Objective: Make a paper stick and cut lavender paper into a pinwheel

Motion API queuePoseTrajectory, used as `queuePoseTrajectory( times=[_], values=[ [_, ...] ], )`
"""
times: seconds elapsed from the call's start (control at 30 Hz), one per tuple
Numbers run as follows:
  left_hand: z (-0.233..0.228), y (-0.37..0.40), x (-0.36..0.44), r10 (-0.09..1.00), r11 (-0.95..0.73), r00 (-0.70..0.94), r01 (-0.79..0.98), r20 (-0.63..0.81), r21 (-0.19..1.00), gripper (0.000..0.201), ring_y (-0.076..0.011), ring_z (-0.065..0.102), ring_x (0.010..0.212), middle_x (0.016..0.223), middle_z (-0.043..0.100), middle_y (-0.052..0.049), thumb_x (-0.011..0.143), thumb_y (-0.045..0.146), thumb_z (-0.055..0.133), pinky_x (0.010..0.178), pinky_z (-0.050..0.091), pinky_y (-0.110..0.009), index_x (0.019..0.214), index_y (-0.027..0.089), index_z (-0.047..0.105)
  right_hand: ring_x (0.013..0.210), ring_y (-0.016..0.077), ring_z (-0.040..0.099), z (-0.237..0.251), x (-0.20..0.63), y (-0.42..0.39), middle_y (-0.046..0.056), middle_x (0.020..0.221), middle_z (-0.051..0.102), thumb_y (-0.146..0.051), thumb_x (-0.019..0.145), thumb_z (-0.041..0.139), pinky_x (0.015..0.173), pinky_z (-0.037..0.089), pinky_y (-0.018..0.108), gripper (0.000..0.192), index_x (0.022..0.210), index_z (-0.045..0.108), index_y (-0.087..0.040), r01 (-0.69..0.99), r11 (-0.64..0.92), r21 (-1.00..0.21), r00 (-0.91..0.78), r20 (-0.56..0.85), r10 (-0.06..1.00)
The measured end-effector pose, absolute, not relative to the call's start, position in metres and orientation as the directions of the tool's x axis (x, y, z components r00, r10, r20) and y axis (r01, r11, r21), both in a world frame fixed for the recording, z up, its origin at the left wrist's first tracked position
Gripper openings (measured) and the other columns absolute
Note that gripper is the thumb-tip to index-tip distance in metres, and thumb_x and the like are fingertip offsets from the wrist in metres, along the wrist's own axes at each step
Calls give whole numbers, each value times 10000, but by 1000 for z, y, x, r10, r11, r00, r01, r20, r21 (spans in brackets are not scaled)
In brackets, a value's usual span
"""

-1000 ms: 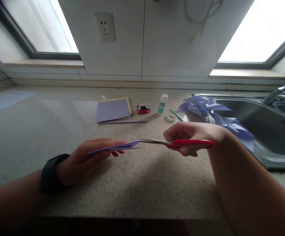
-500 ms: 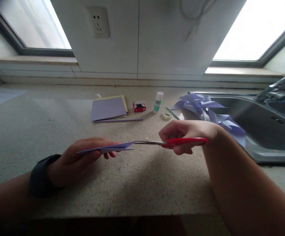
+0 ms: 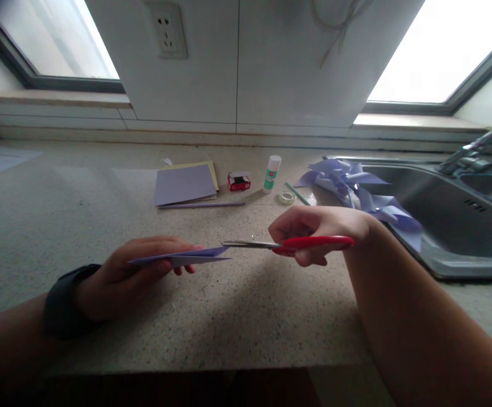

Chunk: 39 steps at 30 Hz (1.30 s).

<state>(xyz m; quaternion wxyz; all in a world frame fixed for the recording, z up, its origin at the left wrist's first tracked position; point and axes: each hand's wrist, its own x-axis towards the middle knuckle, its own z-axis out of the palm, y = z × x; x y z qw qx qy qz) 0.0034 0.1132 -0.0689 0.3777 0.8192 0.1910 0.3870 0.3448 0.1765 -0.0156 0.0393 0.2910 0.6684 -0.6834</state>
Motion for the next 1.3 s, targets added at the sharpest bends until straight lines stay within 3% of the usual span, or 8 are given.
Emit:
queuePoseTrajectory(
  times=[0.23,0.6,1.07,1.3],
  values=[
    [-70,110,2,647,-616,576,8,500,788,294,-164,708,808,957,761,-70,1035,262,494,703,578,-264,1241,224,701,473,51,487,-16,350,177,-32,623,585,-451,718,848,422,358,150,419,816,577,-147,447,-118,-887,-823,-460,334],
    [-72,111,1,602,-630,620,-18,503,777,326,-163,695,831,969,744,-84,1037,231,483,721,571,-267,1307,218,665,469,57,502,-14,342,174,-35,627,589,-545,705,840,417,373,159,484,798,572,-152,462,-102,-881,-817,-468,338],
    [-68,112,2,586,-629,652,-7,481,777,354,-157,690,835,983,739,-70,996,208,565,734,556,-256,1339,244,644,471,61,500,-27,341,174,-36,633,588,-508,667,881,395,376,146,504,825,563,-151,385,-118,-915,-870,-402,284],
    [-64,111,2,586,-651,657,33,475,758,379,-191,716,930,1108,762,-91,999,213,554,770,572,-280,1367,262,631,465,63,519,-27,335,173,-33,639,604,-474,652,896,408,413,147,494,830,568,-150,419,-143,-897,-858,-443,260]
  ],
)
